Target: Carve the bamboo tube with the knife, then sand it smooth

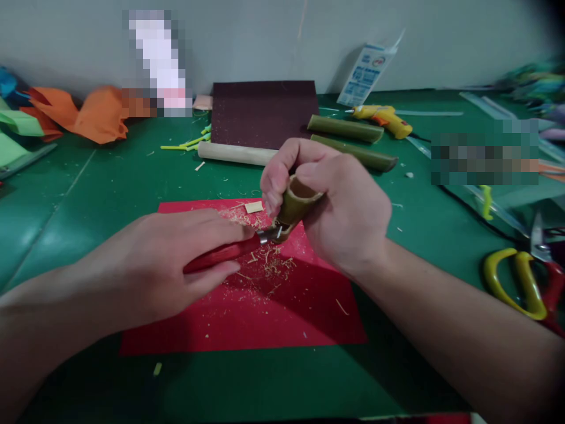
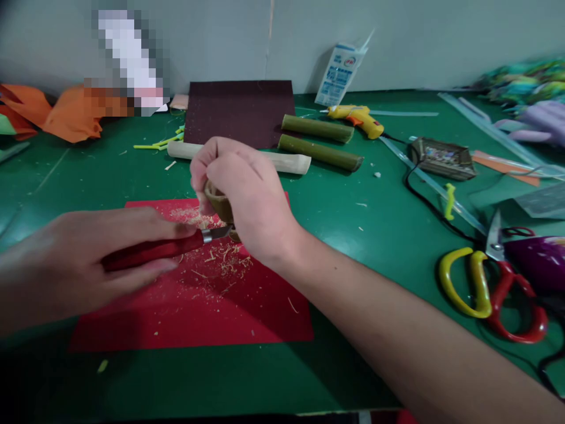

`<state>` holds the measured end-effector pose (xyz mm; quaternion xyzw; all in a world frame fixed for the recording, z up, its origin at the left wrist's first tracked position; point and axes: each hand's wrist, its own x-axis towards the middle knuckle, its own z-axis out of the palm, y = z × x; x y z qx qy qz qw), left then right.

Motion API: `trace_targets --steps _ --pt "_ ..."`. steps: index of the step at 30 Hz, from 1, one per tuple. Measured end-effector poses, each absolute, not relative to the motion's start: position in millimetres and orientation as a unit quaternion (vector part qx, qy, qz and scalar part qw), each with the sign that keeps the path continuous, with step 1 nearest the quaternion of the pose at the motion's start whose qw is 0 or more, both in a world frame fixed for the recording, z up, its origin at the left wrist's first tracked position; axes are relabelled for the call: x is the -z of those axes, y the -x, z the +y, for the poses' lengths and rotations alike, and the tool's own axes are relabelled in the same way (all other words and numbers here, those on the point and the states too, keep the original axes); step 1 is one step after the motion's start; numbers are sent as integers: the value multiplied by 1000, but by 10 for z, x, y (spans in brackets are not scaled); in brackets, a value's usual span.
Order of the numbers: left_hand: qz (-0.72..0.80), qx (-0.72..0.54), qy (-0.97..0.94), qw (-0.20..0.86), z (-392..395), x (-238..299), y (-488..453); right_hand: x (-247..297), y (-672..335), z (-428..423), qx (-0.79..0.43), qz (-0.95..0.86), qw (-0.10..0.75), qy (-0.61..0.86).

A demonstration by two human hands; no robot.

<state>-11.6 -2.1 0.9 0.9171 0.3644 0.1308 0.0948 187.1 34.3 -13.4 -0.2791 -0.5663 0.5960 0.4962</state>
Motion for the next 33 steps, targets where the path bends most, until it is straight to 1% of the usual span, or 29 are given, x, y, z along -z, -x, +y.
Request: trace_targets --steps 5,10,15,18,25,29,33 --pt "344 -129 -927 79 -42 -10 138 88 -1927 374 -588 -603 473 259" --pt "357 -96 -924 93 -30 15 138 117 -1995 466 -560 -637 491 198" --pt "376 -38 -918 116 -11 -21 121 198 -2005 494 -626 -596 480 148" --pt "386 -32 -914 124 -15 -35 109 201 -2000 473 -654 -569 471 167" --pt "391 -68 -906 148 -22 -19 85 124 -1888 385 -594 -559 518 256" --pt "370 -104 -911 148 -30 60 90 122 -1797 339 -569 -527 561 288" --pt "385 -143 -900 147 -74 157 80 126 -1760 330 -554 -529 561 313"
